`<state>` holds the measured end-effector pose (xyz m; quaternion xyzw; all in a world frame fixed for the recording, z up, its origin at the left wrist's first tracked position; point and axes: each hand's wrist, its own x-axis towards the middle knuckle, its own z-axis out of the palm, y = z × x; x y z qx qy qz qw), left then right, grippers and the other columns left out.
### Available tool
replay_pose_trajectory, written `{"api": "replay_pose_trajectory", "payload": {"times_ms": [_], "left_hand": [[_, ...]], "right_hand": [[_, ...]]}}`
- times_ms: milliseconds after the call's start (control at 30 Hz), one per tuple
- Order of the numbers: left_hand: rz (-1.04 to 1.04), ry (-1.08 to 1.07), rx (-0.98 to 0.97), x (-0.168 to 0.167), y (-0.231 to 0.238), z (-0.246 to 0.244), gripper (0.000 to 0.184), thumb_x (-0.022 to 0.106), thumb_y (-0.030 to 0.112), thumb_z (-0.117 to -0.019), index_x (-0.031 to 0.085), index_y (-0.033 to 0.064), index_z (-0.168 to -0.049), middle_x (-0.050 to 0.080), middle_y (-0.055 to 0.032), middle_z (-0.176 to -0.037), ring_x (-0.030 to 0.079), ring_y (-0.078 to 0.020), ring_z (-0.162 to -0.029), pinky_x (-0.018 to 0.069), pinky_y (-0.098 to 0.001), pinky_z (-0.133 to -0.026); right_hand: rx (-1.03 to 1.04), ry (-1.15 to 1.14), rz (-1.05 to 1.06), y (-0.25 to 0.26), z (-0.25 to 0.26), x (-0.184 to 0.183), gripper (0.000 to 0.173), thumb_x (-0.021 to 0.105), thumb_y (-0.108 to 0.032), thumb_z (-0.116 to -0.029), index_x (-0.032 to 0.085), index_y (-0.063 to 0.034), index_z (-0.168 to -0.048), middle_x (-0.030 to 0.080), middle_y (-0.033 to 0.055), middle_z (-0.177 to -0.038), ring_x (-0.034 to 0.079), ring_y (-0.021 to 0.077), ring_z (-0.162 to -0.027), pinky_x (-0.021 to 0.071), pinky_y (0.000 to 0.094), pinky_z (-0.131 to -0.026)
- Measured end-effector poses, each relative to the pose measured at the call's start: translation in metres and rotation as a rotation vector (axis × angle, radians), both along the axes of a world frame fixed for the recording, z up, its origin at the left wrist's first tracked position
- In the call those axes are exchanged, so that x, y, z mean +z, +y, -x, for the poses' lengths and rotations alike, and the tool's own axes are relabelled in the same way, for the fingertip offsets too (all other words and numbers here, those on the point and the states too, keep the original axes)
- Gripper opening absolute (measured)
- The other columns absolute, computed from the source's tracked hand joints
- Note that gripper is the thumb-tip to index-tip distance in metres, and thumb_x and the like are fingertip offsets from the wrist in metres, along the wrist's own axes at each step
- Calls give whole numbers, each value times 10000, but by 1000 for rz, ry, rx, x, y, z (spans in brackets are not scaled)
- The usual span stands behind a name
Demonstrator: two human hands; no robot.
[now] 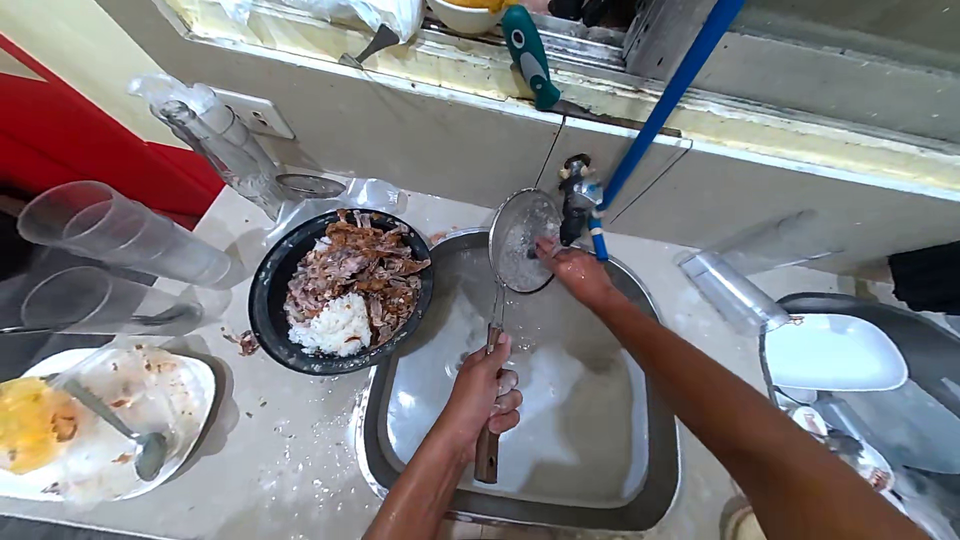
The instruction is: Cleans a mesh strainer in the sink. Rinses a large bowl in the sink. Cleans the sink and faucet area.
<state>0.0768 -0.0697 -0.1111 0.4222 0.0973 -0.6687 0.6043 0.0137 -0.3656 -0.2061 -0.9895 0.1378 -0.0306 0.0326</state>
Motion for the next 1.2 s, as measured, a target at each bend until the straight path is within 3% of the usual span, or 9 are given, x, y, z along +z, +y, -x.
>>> {"api": "replay_pose_trajectory", "payload": {"times_ms": [167,300,433,567,733,867,1000,1067,1200], "left_hand": [[-152,-530,-142,10,27,12,448,329,509,-1104,525,105,-1102,332,15,-570,329,-121,-378,370,-282,-334],[-201,-921,-73,-19,65,13,476,335,498,-1094,606,115,-1176,457,-31,-634,393,-170,-419,394,-335,-386],[-152,-1161,-148,-32,77,9,408,463,497,-1059,567,140,-1225,500,1,-598,476,-157,-417,459,-345,-391],[-81,-1219,-371,-38,78,1,404,519,456,-1048,511,152,-1314,537,-1,-614,538,-158,-440,515,-353,-425],[-62,-1292,-398,-47,55,0,423,486,523,-1039,625,136,-1137,528,24,-652,501,-125,-498,469,-316,-478],[-68,-1414,-403,-46,34,-2,445,451,546,-1046,613,132,-1058,504,41,-628,499,-103,-498,467,-301,-488],[-52,-1436,-383,-49,29,-2,422,463,526,-1050,610,131,-1038,495,46,-614,484,-100,-479,454,-295,-466],[-56,-1371,-327,-56,24,2,387,476,478,-1055,626,121,-1057,514,32,-628,485,-112,-477,457,-304,-459],[-86,-1299,-318,-66,25,4,394,470,482,-1055,622,118,-1077,505,11,-613,470,-137,-449,452,-322,-433]], "right_hand": [[-574,-496,-473,43,-6,29,288,500,-52,-1029,705,-4,-1226,729,199,-1143,721,349,-1000,572,556,-895],[-960,-940,-1502,59,14,31,364,471,-52,-1060,506,2,-1419,653,190,-1240,714,270,-1030,620,435,-885],[-1023,-1060,-1765,29,19,41,377,468,-220,-1088,451,-25,-1411,622,152,-1211,692,235,-998,610,384,-865],[-824,-926,-1582,13,6,40,336,518,-177,-1086,498,-12,-1378,648,132,-1204,687,199,-1046,595,366,-920],[-634,-606,-1121,5,-18,33,337,553,-87,-1021,606,3,-1341,676,172,-1216,662,233,-1089,552,449,-951],[-599,-366,-912,15,-30,57,426,603,-423,-1035,676,-10,-1105,680,154,-929,668,272,-873,548,511,-821],[-532,-519,-813,44,-14,60,426,507,-410,-1076,701,-51,-953,616,107,-734,611,255,-676,512,498,-654],[-348,-586,-762,70,-4,56,332,484,-253,-1092,738,-89,-1230,749,68,-1079,709,185,-960,581,449,-887],[-88,-576,-640,80,3,27,296,505,-142,-1067,733,-95,-1249,657,6,-1397,599,120,-1310,487,368,-1139]]}}
